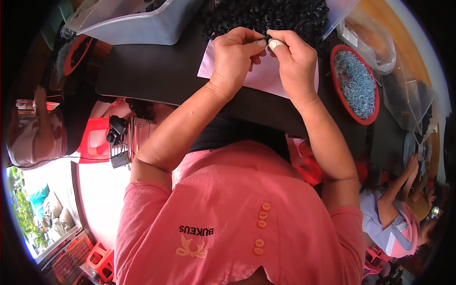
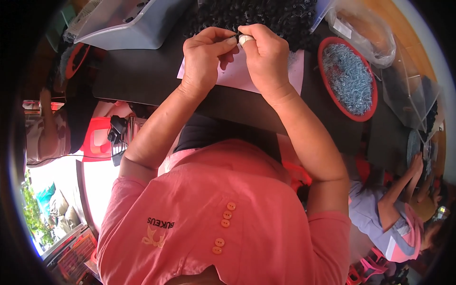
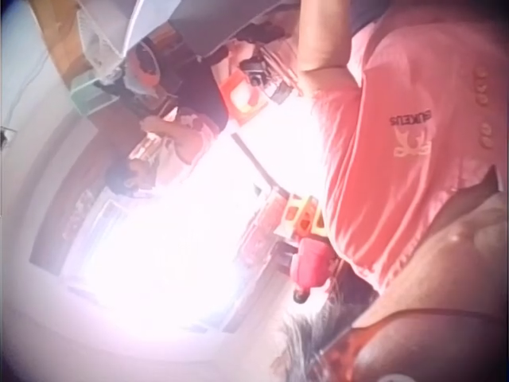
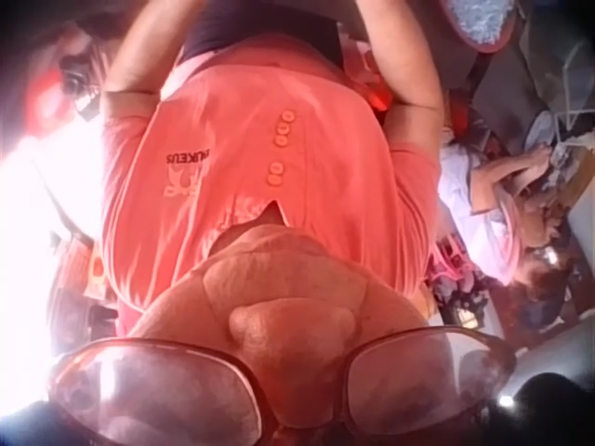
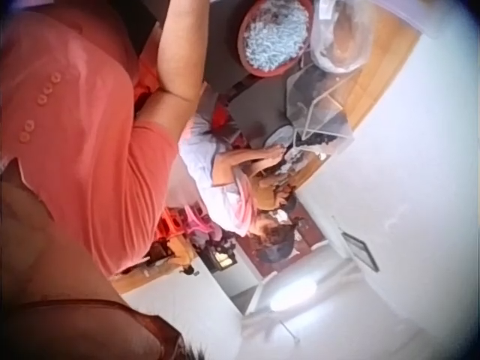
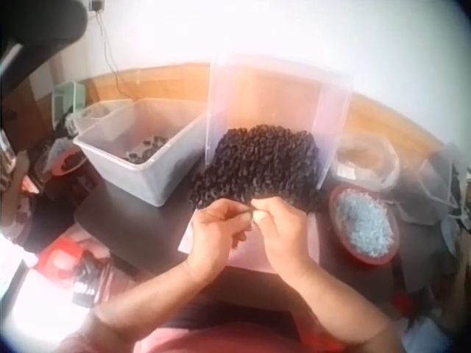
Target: Assembling small black plastic components by manually inserting a small white part into each housing.
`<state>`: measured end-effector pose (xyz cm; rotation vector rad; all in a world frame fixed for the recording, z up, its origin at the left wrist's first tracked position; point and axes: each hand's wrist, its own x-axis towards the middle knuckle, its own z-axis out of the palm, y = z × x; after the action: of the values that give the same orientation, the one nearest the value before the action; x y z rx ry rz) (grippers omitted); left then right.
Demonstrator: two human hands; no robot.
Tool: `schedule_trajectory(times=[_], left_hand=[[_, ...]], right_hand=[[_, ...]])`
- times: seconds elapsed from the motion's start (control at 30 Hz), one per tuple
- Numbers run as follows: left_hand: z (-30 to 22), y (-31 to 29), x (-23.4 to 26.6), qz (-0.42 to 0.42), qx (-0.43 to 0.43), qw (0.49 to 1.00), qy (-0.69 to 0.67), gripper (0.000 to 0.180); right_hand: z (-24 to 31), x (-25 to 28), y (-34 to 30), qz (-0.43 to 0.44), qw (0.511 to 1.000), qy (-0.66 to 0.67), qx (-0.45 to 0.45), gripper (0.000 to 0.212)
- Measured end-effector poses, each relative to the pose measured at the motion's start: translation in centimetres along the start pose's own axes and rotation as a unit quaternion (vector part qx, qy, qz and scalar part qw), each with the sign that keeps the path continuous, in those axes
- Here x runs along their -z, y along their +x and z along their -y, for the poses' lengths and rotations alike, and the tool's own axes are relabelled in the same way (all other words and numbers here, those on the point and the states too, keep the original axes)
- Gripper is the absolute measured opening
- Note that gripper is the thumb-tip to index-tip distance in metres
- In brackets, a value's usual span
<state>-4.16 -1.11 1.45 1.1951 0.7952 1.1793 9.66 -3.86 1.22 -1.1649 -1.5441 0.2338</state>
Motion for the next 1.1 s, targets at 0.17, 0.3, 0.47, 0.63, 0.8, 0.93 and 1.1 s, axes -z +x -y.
schedule_trajectory(times=[0.17,0.3,0.47,0.63,0.8,0.93,1.1], left_hand=[[0.5,0.7,0.6,0.035,0.044,0.995,-0.083,0.012],[0.6,1.1,0.9,0.024,0.062,0.994,-0.088,0.011],[0.6,1.0,0.8,0.035,0.062,0.994,-0.079,0.008],[0.6,0.8,0.8,0.056,0.061,0.993,-0.082,0.005],[0.7,1.0,1.0,0.058,0.048,0.993,-0.087,0.005],[-3.0,0.2,0.5,-0.018,-0.085,0.996,-0.006,0.004],[-13.4,2.3,2.6,-0.211,-0.301,0.909,0.195,0.008]], right_hand=[[0.7,0.4,0.1,0.025,0.998,-0.054,0.033,0.029],[0.3,0.6,0.3,0.025,0.993,-0.104,0.052,0.033],[-0.1,0.6,0.5,0.021,0.956,-0.231,0.178,0.029],[0.0,0.7,0.5,0.012,0.935,-0.257,0.246,0.021],[-0.2,0.0,0.3,-0.009,0.926,-0.256,0.276,0.021],[0.0,1.0,0.9,0.040,0.997,-0.014,0.071,0.031],[2.9,5.5,2.3,-0.051,0.981,0.086,-0.167,0.021]])
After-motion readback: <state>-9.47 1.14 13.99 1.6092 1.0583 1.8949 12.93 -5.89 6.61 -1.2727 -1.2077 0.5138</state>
